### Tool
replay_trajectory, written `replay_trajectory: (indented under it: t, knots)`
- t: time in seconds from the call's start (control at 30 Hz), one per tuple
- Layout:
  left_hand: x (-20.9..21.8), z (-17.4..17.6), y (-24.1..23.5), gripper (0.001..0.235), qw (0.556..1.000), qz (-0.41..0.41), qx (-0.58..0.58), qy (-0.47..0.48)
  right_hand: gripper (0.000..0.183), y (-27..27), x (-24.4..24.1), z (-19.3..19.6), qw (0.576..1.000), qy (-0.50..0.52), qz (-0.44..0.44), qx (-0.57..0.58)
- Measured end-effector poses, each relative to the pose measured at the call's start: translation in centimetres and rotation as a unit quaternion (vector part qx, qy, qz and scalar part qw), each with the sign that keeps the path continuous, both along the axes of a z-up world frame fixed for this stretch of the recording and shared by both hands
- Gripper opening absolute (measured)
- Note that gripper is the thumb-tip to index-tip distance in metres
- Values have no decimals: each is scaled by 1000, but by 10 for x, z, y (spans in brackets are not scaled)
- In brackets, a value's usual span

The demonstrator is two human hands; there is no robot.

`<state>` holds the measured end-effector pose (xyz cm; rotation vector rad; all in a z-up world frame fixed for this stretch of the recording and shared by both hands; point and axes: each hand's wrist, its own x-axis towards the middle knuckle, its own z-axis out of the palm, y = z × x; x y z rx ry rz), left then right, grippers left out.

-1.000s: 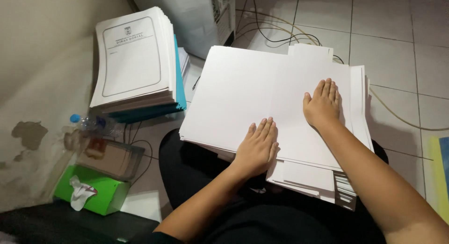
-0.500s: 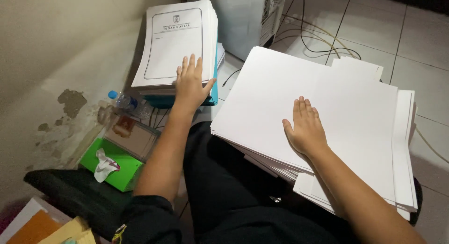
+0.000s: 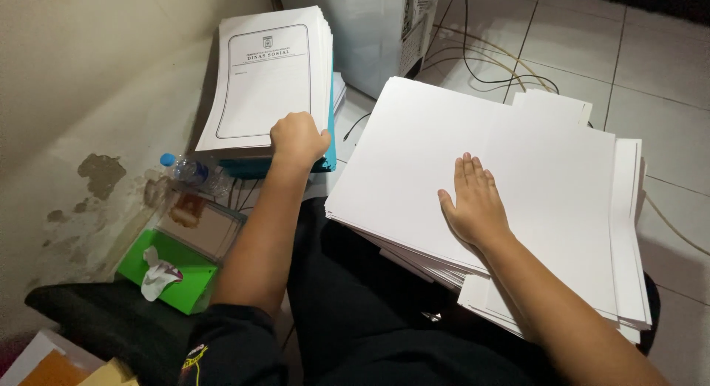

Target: The person sits and repeatedly takes sheets of paper from a stack on the left, places them onto a central pile on their lap, and smooths them down. They handle the papers by hand, occasionally flipping through the stack to check alignment.

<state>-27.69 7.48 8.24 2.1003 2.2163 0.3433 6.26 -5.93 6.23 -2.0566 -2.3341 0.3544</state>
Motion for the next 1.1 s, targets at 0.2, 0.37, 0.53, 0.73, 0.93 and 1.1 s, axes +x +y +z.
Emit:
replay_trajectory:
  t: [0.2, 0.37, 0.53, 0.73, 0.93, 1.1]
  knots:
    - [-18, -19, 31, 26, 996, 27, 78, 24, 74, -1, 0, 2, 1000, 12, -3, 4]
    - [41, 55, -34, 31, 933, -22, 352, 73, 76, 4, 6, 1, 1000, 20, -12, -2]
    - [173, 91, -137, 30, 853, -259, 451, -42, 73, -9, 32, 8, 761, 644, -50, -67]
    - [285, 12, -244, 29, 777, -495, 336, -196, 66, -102, 102, 61, 751, 632, -188, -23]
    - [289, -17, -161, 47, 716, -580, 214, -324, 76, -133, 171, 47, 846, 416, -330, 37]
    - [248, -54, -59, 41, 857, -464, 134, -182, 69, -115, 175, 53, 856, 358, -372, 42]
